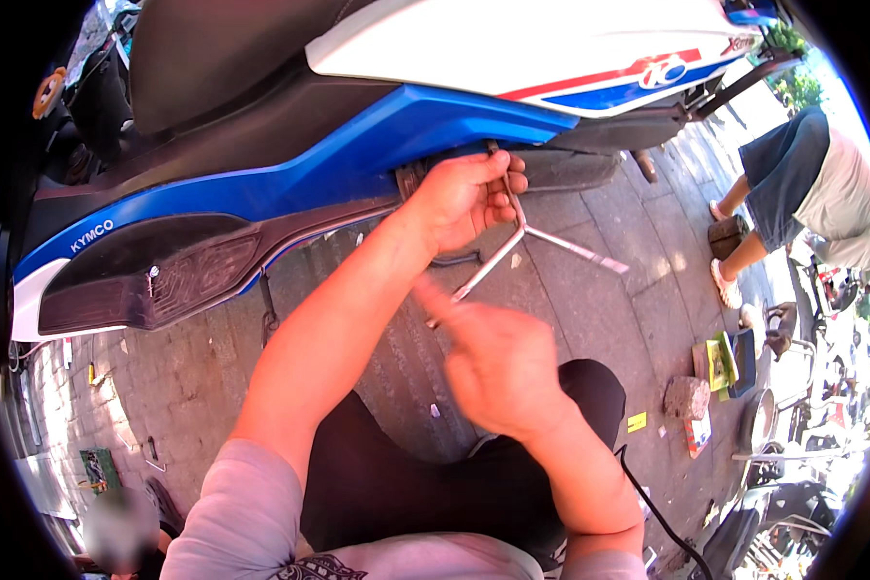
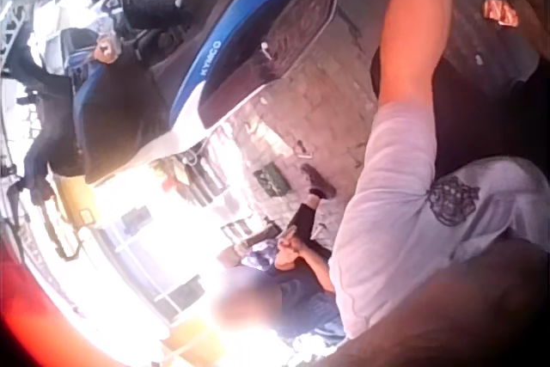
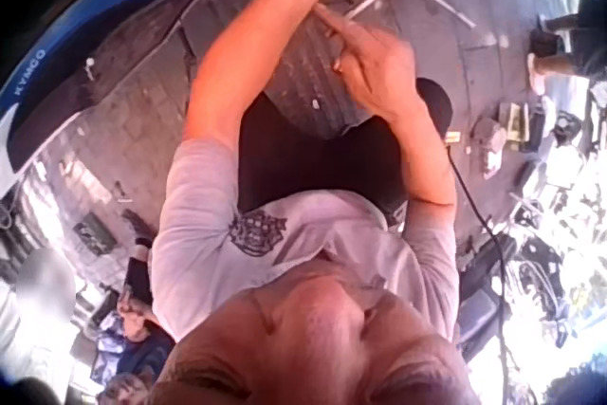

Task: The person uses a T-handle wrench and a screwdriver to remove screws and a plastic floor mat from the side of a scooter.

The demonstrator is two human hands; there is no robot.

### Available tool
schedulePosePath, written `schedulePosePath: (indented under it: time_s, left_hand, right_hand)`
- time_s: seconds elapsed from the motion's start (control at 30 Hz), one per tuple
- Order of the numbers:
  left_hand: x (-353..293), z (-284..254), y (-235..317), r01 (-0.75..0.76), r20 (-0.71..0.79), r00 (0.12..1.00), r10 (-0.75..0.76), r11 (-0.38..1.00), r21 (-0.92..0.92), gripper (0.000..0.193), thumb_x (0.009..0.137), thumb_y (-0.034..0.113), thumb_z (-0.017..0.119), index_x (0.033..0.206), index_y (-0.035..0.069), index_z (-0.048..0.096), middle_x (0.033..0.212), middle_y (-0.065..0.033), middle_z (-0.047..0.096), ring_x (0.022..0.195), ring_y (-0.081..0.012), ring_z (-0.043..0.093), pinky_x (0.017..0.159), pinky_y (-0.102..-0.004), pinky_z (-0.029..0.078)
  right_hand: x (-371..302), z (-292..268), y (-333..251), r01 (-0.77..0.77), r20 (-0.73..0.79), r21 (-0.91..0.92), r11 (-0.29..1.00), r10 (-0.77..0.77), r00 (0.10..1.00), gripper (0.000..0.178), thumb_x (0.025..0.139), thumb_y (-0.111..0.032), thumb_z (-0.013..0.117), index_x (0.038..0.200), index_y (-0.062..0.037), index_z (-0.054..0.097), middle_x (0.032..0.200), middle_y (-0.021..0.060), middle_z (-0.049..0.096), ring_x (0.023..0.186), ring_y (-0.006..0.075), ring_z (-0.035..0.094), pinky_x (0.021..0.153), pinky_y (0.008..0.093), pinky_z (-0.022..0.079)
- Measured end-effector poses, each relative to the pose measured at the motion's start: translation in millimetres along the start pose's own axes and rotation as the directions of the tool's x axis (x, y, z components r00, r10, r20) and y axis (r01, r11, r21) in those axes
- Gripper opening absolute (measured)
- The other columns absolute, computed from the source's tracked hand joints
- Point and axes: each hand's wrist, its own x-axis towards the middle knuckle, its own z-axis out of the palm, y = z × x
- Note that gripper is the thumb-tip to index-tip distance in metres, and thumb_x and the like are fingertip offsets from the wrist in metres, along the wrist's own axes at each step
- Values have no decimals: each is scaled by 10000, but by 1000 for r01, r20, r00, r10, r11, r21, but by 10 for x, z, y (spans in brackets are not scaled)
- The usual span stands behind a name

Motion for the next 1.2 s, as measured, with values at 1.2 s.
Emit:
schedulePosePath:
  time_s: [1.2]
  left_hand:
    - [105, -47, 112, -81, -9, 997, 80, 995, -54, 291, 1194, 247, 606, 1293, -18, 669, 1033, -88, 737, 814, -115, 733, 722, -214, 659]
  right_hand:
    - [-161, 158, 1048, -634, -164, 179, 752, 658, 735, 709, 1025, -176, 650, 1681, -6, 443, 976, 229, 781, 902, 452, 755, 828, 542, 598]
